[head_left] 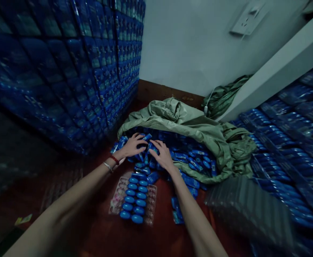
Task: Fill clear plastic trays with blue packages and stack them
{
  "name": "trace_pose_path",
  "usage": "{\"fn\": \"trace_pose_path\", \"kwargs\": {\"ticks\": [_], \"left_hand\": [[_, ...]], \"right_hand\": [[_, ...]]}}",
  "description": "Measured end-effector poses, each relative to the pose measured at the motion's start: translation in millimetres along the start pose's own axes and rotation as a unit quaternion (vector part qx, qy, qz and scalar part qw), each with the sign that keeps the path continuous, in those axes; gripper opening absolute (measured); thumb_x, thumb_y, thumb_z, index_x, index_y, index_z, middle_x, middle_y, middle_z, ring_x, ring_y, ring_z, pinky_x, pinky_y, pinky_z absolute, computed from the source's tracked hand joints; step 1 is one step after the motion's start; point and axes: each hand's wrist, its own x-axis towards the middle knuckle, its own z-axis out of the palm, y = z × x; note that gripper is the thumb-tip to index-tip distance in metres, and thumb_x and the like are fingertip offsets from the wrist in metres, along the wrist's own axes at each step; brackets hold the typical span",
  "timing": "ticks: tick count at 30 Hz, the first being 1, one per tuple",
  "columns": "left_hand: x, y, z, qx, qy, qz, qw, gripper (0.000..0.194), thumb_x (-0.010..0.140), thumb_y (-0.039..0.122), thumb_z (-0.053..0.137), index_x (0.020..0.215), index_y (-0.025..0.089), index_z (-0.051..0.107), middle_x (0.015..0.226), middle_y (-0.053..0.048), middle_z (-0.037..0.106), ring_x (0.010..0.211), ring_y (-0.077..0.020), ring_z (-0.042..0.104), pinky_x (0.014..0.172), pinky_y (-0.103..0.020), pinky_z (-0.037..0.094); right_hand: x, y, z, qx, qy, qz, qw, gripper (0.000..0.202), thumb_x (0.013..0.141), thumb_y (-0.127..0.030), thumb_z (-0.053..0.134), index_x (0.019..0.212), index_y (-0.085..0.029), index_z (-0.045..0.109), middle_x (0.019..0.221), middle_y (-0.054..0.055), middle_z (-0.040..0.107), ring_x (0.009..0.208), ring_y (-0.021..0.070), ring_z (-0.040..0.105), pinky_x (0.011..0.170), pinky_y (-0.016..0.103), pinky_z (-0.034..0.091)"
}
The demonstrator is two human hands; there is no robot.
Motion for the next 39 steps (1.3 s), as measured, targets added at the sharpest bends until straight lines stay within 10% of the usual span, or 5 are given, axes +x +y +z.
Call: {"fn": "trace_pose_path", "kwargs": {"ticks": [7, 13, 21, 34, 39], "left_hand": [[-68, 14, -3.7, 0.074, -0.053, 0.079, 0.993, 0.027, 0.092, 0.032, 0.044, 0.108, 0.03, 0.065, 0.138, -0.001, 0.048, 0.14, -0.0279, 0.018, 0.109, -0.061, 0.002], [-114, 14, -19.6, -0.063, -0.045, 0.008, 0.997, 0.028, 0.089, 0.036, 0.047, 0.101, 0.025, 0.069, 0.133, -0.005, 0.053, 0.136, -0.0273, 0.028, 0.109, -0.053, 0.025], [-152, 3, -23.0, -0.229, 0.233, -0.248, 0.912, 0.036, 0.084, 0.043, 0.048, 0.093, 0.013, 0.063, 0.101, -0.01, 0.067, 0.094, -0.0219, 0.062, 0.083, -0.033, 0.049], [-102, -24, -18.7, -0.026, 0.121, -0.274, 0.954, 0.047, 0.076, 0.034, 0.063, 0.118, 0.013, 0.053, 0.109, -0.012, 0.059, 0.098, -0.0241, 0.057, 0.088, -0.037, 0.046], [-99, -33, -24.5, -0.024, 0.054, -0.258, 0.964, 0.035, 0.064, 0.028, 0.073, 0.095, 0.015, 0.062, 0.093, -0.006, 0.062, 0.088, -0.0238, 0.059, 0.081, -0.034, 0.048]], "right_hand": [[-58, -13, 0, -0.136, -0.046, -0.025, 0.989, 0.049, 0.086, -0.037, 0.051, 0.134, -0.028, 0.044, 0.135, 0.008, 0.049, 0.127, 0.0292, 0.037, 0.103, 0.061, 0.024], [-82, -11, -14, -0.118, -0.022, 0.036, 0.992, 0.032, 0.088, -0.038, 0.049, 0.114, -0.027, 0.063, 0.127, 0.008, 0.056, 0.124, 0.0308, 0.042, 0.1, 0.064, 0.025], [-44, -46, -5, 0.076, -0.009, 0.012, 0.997, 0.025, 0.087, -0.027, 0.048, 0.098, -0.022, 0.07, 0.095, 0.006, 0.07, 0.092, 0.0203, 0.062, 0.085, 0.035, 0.046], [22, -105, 18, -0.092, -0.305, 0.024, 0.948, 0.063, 0.077, -0.041, 0.066, 0.132, -0.02, 0.044, 0.116, 0.01, 0.063, 0.11, 0.0265, 0.056, 0.082, 0.031, 0.043], [22, -108, 18, -0.084, -0.3, -0.009, 0.95, 0.049, 0.077, -0.028, 0.062, 0.124, -0.017, 0.05, 0.111, 0.012, 0.064, 0.102, 0.026, 0.059, 0.08, 0.031, 0.043]]}}
